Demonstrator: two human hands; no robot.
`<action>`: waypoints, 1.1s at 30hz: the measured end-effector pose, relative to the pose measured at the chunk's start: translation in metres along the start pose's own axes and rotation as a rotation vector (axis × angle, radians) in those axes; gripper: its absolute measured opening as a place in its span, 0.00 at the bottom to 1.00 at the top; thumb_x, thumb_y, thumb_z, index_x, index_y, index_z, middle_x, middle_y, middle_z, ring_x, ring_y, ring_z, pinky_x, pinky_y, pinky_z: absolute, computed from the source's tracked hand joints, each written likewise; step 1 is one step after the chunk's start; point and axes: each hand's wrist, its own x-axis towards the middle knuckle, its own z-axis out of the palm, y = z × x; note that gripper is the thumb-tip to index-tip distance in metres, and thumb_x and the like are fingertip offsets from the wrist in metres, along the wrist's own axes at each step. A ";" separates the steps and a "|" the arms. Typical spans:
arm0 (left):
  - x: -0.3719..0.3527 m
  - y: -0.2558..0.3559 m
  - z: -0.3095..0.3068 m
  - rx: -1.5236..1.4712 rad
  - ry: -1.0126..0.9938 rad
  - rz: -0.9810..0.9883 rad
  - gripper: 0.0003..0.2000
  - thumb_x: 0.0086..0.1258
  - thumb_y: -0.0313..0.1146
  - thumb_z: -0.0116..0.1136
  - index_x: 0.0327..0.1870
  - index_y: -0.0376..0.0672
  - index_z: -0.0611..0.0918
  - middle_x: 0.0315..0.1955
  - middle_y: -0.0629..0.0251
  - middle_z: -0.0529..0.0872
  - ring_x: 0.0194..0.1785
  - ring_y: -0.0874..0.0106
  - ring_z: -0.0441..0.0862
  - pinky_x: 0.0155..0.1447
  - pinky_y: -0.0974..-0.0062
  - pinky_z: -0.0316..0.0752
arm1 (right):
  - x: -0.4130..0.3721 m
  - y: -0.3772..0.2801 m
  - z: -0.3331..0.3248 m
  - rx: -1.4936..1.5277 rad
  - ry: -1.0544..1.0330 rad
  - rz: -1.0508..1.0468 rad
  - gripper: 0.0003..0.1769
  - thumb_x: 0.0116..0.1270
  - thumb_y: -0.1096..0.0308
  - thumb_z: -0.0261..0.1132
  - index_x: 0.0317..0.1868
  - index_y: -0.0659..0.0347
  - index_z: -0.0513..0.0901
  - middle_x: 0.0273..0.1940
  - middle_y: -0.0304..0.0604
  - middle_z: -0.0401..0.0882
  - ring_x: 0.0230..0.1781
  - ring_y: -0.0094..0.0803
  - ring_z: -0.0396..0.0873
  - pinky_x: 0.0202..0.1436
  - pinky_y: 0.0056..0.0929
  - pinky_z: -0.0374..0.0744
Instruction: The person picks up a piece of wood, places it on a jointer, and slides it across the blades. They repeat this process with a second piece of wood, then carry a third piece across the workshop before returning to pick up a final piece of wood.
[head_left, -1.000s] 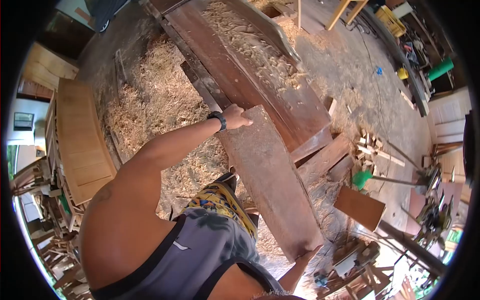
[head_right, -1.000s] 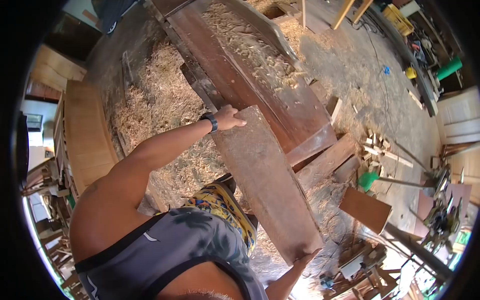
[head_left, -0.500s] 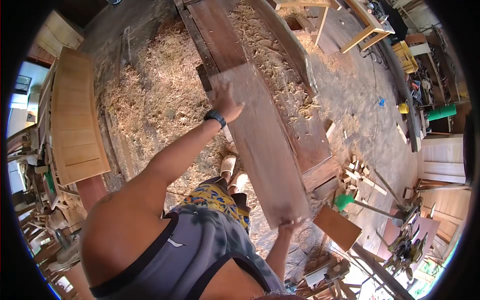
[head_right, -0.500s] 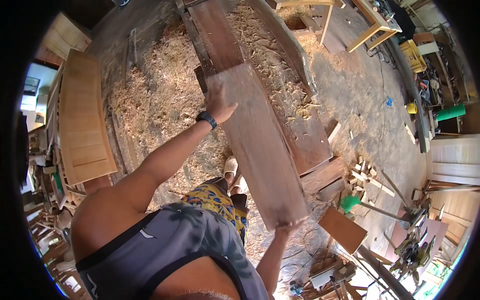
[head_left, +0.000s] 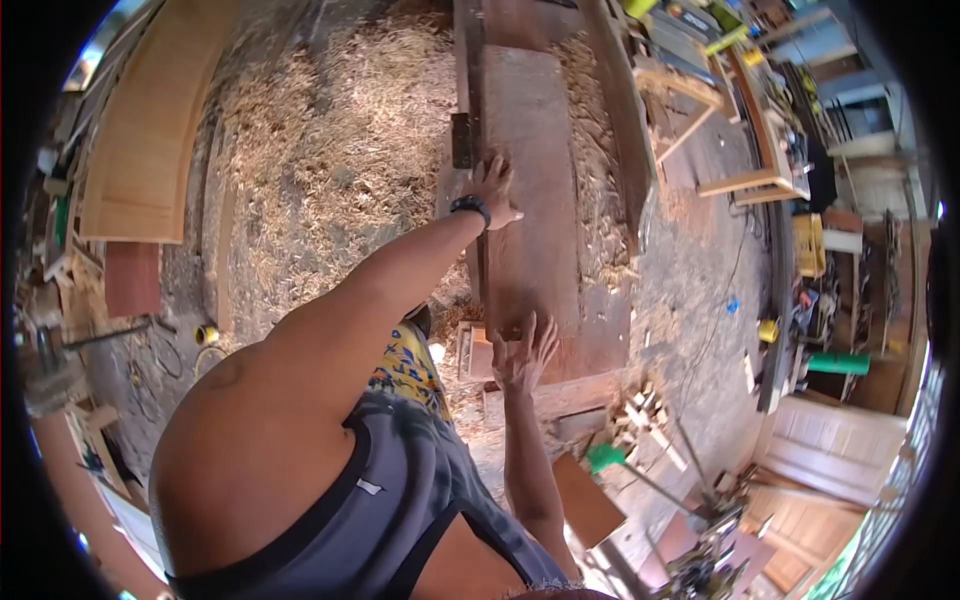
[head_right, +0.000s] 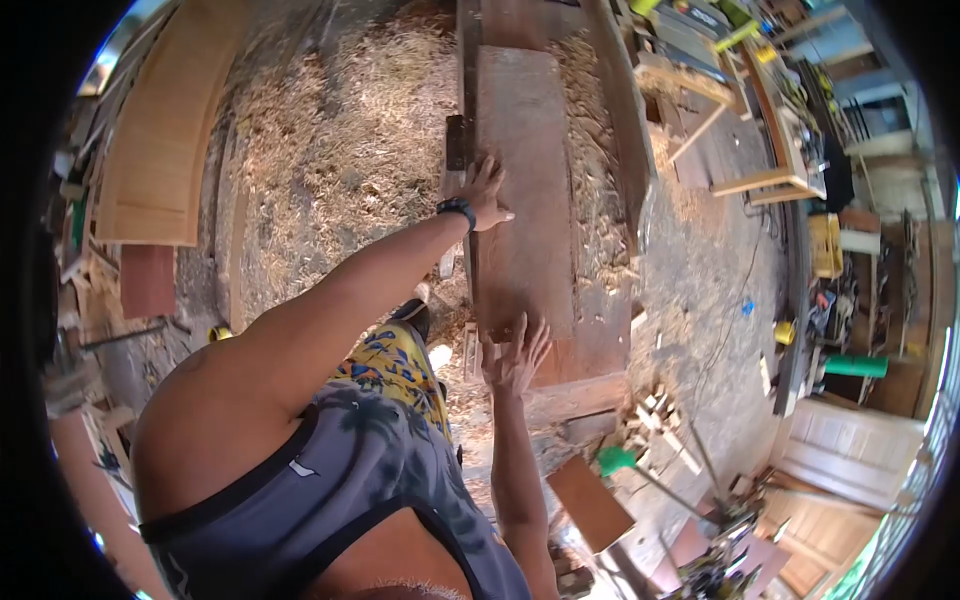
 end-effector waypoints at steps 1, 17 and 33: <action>0.010 -0.001 -0.007 0.051 0.013 0.008 0.52 0.69 0.62 0.64 0.87 0.54 0.48 0.87 0.62 0.37 0.88 0.52 0.42 0.85 0.36 0.44 | 0.020 -0.001 0.009 -0.035 -0.004 -0.027 0.51 0.70 0.30 0.60 0.81 0.57 0.65 0.81 0.68 0.54 0.83 0.67 0.50 0.82 0.68 0.48; 0.198 -0.044 -0.097 0.144 0.134 0.127 0.50 0.70 0.66 0.57 0.85 0.43 0.55 0.86 0.50 0.44 0.87 0.46 0.36 0.85 0.39 0.36 | 0.246 -0.066 0.056 -0.235 0.001 -0.045 0.46 0.72 0.35 0.56 0.81 0.55 0.66 0.81 0.61 0.58 0.82 0.62 0.52 0.83 0.66 0.45; 0.322 -0.042 -0.144 0.250 0.226 0.231 0.45 0.75 0.70 0.43 0.85 0.49 0.56 0.86 0.60 0.48 0.87 0.51 0.39 0.85 0.34 0.32 | 0.322 -0.094 0.082 -0.176 0.032 0.055 0.45 0.69 0.33 0.59 0.78 0.54 0.72 0.80 0.58 0.63 0.82 0.62 0.56 0.82 0.67 0.48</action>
